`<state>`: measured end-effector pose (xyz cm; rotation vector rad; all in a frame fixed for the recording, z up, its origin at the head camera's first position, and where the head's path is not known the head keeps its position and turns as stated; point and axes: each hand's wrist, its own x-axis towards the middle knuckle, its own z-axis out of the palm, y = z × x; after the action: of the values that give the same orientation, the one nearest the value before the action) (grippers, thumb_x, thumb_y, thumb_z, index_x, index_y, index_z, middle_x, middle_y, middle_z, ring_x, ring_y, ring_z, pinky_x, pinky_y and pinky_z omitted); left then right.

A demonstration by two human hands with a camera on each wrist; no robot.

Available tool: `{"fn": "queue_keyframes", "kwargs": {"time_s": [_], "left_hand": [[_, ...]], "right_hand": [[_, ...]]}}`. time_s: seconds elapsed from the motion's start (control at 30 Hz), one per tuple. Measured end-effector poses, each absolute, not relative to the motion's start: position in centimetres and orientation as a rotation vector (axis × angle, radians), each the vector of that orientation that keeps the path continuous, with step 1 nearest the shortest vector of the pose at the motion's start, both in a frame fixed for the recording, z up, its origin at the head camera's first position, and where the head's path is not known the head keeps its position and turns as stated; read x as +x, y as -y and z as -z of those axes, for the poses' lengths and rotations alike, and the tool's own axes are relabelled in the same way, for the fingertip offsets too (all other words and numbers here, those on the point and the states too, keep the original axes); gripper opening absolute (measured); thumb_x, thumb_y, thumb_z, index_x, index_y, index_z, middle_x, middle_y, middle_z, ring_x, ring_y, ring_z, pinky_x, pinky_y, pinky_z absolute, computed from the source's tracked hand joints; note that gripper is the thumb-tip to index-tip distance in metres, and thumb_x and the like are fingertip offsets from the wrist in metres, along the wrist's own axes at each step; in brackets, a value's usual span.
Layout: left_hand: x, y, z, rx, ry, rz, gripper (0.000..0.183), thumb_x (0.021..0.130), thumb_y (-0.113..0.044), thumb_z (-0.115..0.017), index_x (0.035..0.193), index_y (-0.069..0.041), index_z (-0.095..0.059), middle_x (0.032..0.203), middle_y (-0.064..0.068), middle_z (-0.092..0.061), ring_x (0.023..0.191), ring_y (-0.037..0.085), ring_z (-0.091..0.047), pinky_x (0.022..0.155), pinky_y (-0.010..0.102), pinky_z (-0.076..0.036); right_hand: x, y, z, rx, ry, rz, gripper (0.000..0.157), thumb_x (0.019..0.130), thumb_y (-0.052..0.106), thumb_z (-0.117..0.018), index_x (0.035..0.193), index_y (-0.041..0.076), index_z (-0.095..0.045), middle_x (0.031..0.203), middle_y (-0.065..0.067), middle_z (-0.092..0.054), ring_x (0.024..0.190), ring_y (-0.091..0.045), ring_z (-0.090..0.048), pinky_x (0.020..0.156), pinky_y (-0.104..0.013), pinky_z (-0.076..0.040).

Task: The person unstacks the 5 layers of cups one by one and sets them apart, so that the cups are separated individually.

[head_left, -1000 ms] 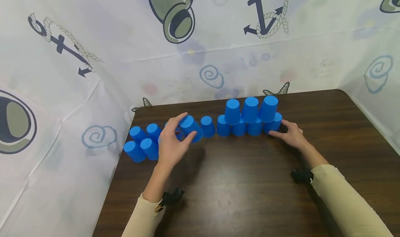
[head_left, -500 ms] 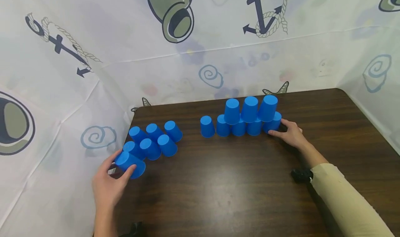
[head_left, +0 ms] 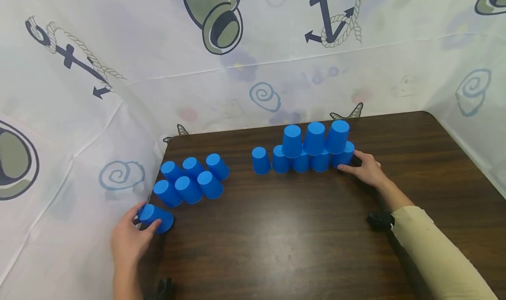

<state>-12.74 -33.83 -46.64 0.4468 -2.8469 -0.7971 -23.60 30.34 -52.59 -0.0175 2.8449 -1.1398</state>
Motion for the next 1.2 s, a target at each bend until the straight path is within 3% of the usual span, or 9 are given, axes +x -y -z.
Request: {"fn": "queue_keyframes", "kwargs": {"time_s": [0.57,0.93,1.03,1.2], "left_hand": [[-13.4,33.1,47.5,0.426,2.814,0.849,0.075,0.081,-0.018,-0.081,0.146,-0.010,-0.045,0.144,0.023,-0.046,0.124,0.052,-0.046,0.095,0.067,-0.040],[-12.7,32.5,46.8,0.426,2.631,0.806,0.087,0.079,-0.024,-0.083,0.152,-0.014,-0.036,0.141,0.024,-0.043,0.124,0.044,-0.044,0.095,0.068,-0.040],[-13.0,31.5,46.1,0.361,2.413,0.794,0.083,0.078,-0.024,-0.083,0.149,-0.018,-0.041,0.136,0.023,-0.044,0.125,0.037,-0.042,0.097,0.063,-0.042],[-13.8,28.6,44.4,0.139,2.079,0.803,0.061,0.080,-0.019,-0.079,0.137,-0.016,-0.056,0.128,0.017,-0.054,0.120,0.021,-0.046,0.094,0.042,-0.042]], "right_hand": [[-23.6,-30.4,52.4,0.000,-2.831,1.123,0.090,0.089,0.055,-0.065,0.150,-0.002,-0.032,0.150,-0.032,-0.032,0.138,-0.055,-0.019,0.102,-0.074,-0.010],[-24.0,-29.9,52.3,-0.040,-2.851,1.140,0.087,0.089,0.053,-0.066,0.149,-0.002,-0.034,0.148,-0.031,-0.036,0.138,-0.054,-0.022,0.101,-0.075,-0.010],[-23.8,-29.9,52.2,-0.019,-2.843,1.144,0.088,0.089,0.053,-0.066,0.150,-0.001,-0.033,0.149,-0.031,-0.035,0.138,-0.054,-0.021,0.102,-0.074,-0.010],[-23.5,-30.1,52.3,-0.013,-2.845,1.155,0.085,0.089,0.051,-0.067,0.149,-0.002,-0.035,0.148,-0.032,-0.035,0.138,-0.053,-0.022,0.101,-0.074,-0.010]]}}
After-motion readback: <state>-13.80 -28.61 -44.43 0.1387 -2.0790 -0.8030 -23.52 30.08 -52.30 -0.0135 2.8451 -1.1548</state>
